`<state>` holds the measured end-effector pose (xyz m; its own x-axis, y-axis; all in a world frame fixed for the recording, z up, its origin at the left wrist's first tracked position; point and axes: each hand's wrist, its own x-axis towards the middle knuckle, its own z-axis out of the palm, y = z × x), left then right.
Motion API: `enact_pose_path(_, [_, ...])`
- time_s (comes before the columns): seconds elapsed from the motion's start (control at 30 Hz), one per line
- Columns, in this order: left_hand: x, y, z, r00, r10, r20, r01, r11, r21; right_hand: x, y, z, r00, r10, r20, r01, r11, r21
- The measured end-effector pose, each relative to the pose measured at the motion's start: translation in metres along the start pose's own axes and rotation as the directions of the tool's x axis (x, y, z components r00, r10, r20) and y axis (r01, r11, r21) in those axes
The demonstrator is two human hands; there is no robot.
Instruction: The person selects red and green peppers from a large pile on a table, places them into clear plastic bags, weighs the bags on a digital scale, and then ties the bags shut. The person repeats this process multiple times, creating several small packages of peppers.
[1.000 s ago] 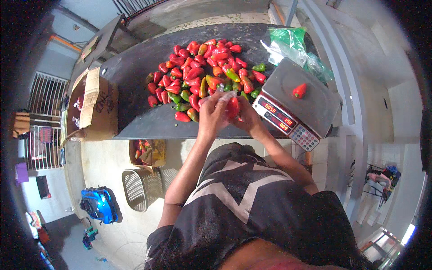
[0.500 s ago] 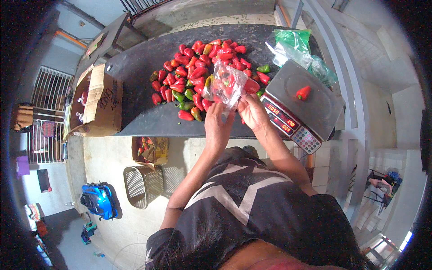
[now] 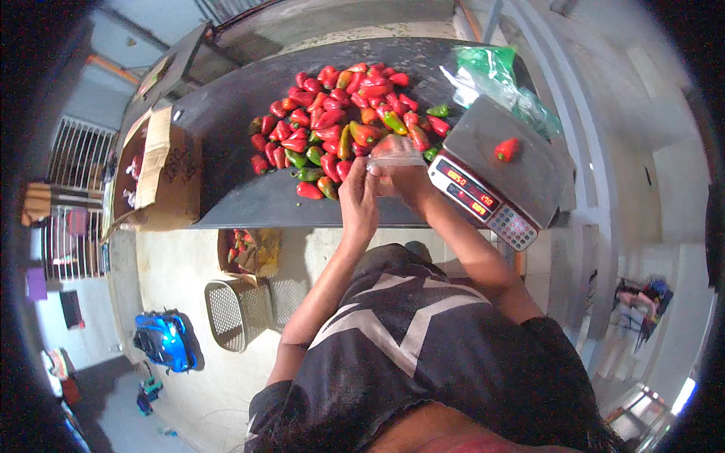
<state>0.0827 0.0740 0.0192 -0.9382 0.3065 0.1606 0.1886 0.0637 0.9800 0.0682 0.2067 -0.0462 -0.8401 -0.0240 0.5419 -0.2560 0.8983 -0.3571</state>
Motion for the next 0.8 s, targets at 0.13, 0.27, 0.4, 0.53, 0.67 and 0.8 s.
enact_pose_path(0.13, [0.018, -0.021, 0.001, 0.979, -0.200, 0.031, 0.203, 0.971, -0.125, 0.010, -0.003, -0.012, 0.954, 0.032, 0.298, -0.020, 0.999, -0.046])
enact_pose_path(0.27, [0.037, -0.029, -0.007, 0.961, -0.237, 0.140, 0.266, 0.929, -0.256, -0.004, -0.009, -0.065, 0.990, -0.001, 0.142, -0.076, 0.840, 0.537])
enact_pose_path(0.4, [0.044, -0.028, -0.022, 0.932, -0.327, 0.159, 0.356, 0.910, -0.212, -0.029, 0.035, -0.121, 0.945, 0.265, 0.194, -0.326, 0.683, 0.653])
enact_pose_path(0.53, [0.044, -0.025, -0.032, 0.928, -0.349, 0.127, 0.368, 0.911, -0.186, -0.067, 0.131, -0.137, 0.865, 0.501, 0.016, -0.481, 0.838, -0.257])
enact_pose_path(0.67, [0.047, -0.025, -0.034, 0.931, -0.344, 0.121, 0.362, 0.910, -0.203, -0.111, 0.189, -0.116, 0.860, 0.458, 0.226, -0.344, 0.846, -0.407])
enact_pose_path(0.8, [0.052, -0.029, -0.032, 0.929, -0.355, 0.107, 0.370, 0.911, -0.183, -0.112, 0.220, -0.119, 0.930, 0.334, 0.150, -0.303, 0.932, -0.199])
